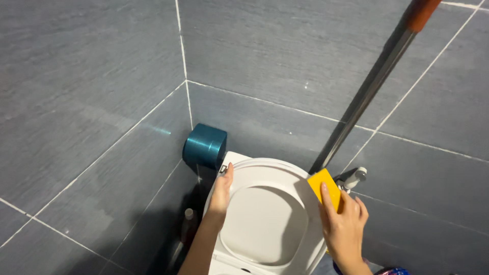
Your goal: The person cleans a white toilet in a tiled bathroom using a yellow sponge. They wipe the rim, seat, and lid, repeatedly dipping the sponge into a red bucket of soapy water to rinse it. The person finishes by wiping the top of the toilet tank.
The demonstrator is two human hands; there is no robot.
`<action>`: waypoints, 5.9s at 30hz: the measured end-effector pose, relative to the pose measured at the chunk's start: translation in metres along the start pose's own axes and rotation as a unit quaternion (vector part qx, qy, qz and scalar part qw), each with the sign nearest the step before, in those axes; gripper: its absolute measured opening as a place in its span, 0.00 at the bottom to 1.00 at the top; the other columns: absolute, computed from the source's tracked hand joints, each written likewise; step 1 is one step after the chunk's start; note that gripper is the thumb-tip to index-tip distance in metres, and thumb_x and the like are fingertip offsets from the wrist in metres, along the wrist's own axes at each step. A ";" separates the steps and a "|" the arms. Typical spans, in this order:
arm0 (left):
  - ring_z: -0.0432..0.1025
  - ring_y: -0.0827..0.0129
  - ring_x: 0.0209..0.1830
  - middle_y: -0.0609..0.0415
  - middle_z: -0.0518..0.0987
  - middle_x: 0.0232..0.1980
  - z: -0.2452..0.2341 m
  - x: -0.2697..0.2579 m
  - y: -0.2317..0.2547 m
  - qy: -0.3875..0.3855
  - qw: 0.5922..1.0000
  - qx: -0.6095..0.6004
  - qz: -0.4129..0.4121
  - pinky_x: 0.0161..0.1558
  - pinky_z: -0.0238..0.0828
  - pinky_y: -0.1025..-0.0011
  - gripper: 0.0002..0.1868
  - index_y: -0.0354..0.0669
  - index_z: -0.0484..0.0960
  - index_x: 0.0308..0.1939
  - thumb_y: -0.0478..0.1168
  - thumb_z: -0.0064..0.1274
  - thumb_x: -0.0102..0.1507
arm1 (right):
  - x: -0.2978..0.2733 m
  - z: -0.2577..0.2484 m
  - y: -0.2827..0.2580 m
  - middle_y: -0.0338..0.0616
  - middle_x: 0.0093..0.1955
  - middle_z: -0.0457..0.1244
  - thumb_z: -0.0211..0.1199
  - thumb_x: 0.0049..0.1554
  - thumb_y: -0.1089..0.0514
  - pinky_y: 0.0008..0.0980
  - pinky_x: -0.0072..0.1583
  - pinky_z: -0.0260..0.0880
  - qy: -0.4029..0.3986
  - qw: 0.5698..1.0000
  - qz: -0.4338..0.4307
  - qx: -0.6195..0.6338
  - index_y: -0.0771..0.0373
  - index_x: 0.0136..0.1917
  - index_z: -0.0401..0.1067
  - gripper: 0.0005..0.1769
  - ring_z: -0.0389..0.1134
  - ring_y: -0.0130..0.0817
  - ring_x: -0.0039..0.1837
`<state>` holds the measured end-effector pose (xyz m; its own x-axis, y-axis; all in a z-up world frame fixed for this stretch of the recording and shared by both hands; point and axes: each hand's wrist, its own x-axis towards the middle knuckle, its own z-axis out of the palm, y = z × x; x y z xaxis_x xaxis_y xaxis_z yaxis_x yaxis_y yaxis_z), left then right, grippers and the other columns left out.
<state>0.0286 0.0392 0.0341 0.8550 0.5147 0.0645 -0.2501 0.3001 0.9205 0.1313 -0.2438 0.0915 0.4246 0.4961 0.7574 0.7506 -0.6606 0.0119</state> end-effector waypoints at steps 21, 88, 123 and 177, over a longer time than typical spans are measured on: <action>0.64 0.69 0.62 0.52 0.69 0.66 0.017 -0.010 0.026 0.061 0.993 -0.058 -0.079 0.61 0.59 0.72 0.34 0.38 0.60 0.76 0.52 0.28 0.69 | 0.075 0.015 -0.017 0.51 0.66 0.60 0.57 0.51 0.61 0.56 0.74 0.51 -0.031 0.945 -0.318 0.066 0.43 0.78 0.60 0.41 0.63 0.44 0.66; 0.30 0.71 0.85 0.53 0.39 0.86 -0.022 -0.005 0.027 -0.087 0.986 0.138 -0.021 0.77 0.23 0.69 0.40 0.37 0.50 0.79 0.53 0.22 0.66 | -0.003 0.035 -0.039 0.59 0.70 0.57 0.59 0.54 0.66 0.57 0.75 0.49 -0.003 0.993 -0.113 -0.041 0.52 0.77 0.63 0.38 0.60 0.50 0.72; 0.34 0.62 0.85 0.47 0.42 0.85 -0.013 -0.001 0.017 -0.027 0.922 0.384 0.028 0.77 0.32 0.67 0.37 0.43 0.50 0.79 0.56 0.20 0.70 | -0.106 0.011 -0.014 0.60 0.65 0.56 0.59 0.47 0.70 0.46 0.63 0.65 -0.102 0.995 0.007 0.006 0.49 0.76 0.61 0.44 0.62 0.57 0.63; 0.47 0.64 0.83 0.42 0.57 0.82 -0.051 -0.010 0.030 0.021 0.991 -0.100 -0.088 0.77 0.38 0.68 0.38 0.30 0.54 0.77 0.49 0.24 0.66 | 0.072 0.055 -0.107 0.38 0.67 0.58 0.56 0.55 0.60 0.55 0.78 0.45 -0.148 0.921 -0.360 0.025 0.36 0.74 0.63 0.36 0.62 0.35 0.66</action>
<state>-0.0102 0.0843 0.0409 0.8744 0.4724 -0.1106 -0.1879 0.5398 0.8205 0.1093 -0.1064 0.1089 -0.0791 0.9321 0.3534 0.9108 -0.0766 0.4057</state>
